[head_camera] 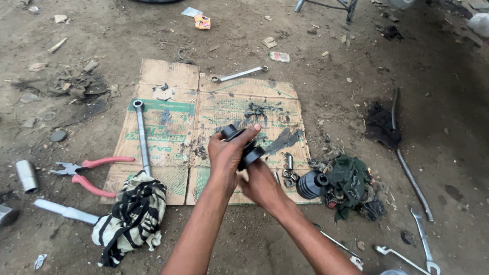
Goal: The person cleans a black rubber CV joint boot by hand and with a cloth, wiping grease from the inner and outer surfaces.
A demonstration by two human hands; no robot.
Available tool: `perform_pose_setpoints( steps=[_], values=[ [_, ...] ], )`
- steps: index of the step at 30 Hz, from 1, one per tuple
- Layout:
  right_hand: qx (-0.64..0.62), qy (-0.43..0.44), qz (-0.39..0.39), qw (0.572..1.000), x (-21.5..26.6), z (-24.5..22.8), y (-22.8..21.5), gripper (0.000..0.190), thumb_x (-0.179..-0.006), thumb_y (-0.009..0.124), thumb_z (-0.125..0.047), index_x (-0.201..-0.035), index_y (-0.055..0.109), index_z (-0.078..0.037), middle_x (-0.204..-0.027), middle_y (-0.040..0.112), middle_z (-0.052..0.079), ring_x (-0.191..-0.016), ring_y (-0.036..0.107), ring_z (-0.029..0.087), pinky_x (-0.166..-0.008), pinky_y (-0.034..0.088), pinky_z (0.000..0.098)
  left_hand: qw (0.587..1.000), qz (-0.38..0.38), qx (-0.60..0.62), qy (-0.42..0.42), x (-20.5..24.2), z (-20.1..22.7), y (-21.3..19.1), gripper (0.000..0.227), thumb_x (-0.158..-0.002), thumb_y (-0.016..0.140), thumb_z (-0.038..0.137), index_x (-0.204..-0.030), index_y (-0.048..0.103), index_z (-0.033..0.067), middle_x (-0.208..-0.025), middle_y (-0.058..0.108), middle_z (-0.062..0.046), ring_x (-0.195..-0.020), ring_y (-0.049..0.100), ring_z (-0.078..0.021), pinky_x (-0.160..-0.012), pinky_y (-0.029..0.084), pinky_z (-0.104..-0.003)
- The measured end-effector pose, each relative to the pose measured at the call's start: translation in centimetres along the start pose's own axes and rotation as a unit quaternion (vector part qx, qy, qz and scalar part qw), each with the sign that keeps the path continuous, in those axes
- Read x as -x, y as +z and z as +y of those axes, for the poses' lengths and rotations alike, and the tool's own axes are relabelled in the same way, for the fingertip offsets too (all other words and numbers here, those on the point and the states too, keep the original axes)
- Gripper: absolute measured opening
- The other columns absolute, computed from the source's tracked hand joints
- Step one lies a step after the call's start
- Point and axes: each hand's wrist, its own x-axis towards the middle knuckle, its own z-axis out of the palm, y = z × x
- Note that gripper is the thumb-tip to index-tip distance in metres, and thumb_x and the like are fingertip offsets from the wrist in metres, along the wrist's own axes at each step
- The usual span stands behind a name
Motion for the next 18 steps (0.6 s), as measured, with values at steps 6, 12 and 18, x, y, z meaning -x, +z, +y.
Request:
perform_pose_setpoints(
  steps=[6, 12, 18],
  values=[
    [-0.182, 0.119, -0.109, 0.970, 0.2, -0.7, 0.2, 0.066, -0.086, 0.069, -0.012, -0.142, 0.038, 0.000, -0.141, 0.048, 0.021, -0.124, 0.060, 0.033, -0.101, 0.055, 0.0420, 0.994, -0.068, 0.086, -0.022, -0.7, 0.7, -1.2, 0.047, -0.065, 0.084, 0.022, -0.103, 0.063, 0.0026, -0.092, 0.070, -0.012, -0.079, 0.071, -0.0215, -0.071, 0.065, -0.036],
    [0.078, 0.005, 0.042, 0.996, -0.3, 0.7, -0.5, 0.068, -0.076, 0.065, 0.006, -0.141, 0.045, -0.001, -0.147, 0.037, 0.025, -0.134, 0.046, 0.041, -0.107, 0.051, 0.0430, 0.995, -0.089, 0.036, 0.019, -1.0, 2.4, -1.6, 0.058, -0.066, 0.091, 0.030, -0.105, 0.068, -0.0055, -0.094, 0.073, -0.016, -0.081, 0.071, -0.0237, -0.073, 0.058, -0.033],
    [-0.158, 0.131, -0.034, 0.978, -0.9, -2.5, 0.6, 0.097, -0.071, 0.063, 0.015, -0.154, 0.017, -0.003, -0.154, 0.023, 0.023, -0.146, 0.027, 0.041, -0.117, 0.040, 0.0473, 0.999, 0.019, 0.023, 0.026, 1.0, 1.8, 0.8, 0.074, -0.063, 0.091, 0.037, -0.113, 0.053, -0.0012, -0.093, 0.070, -0.016, -0.080, 0.076, -0.0235, -0.081, 0.067, -0.037]
  ],
)
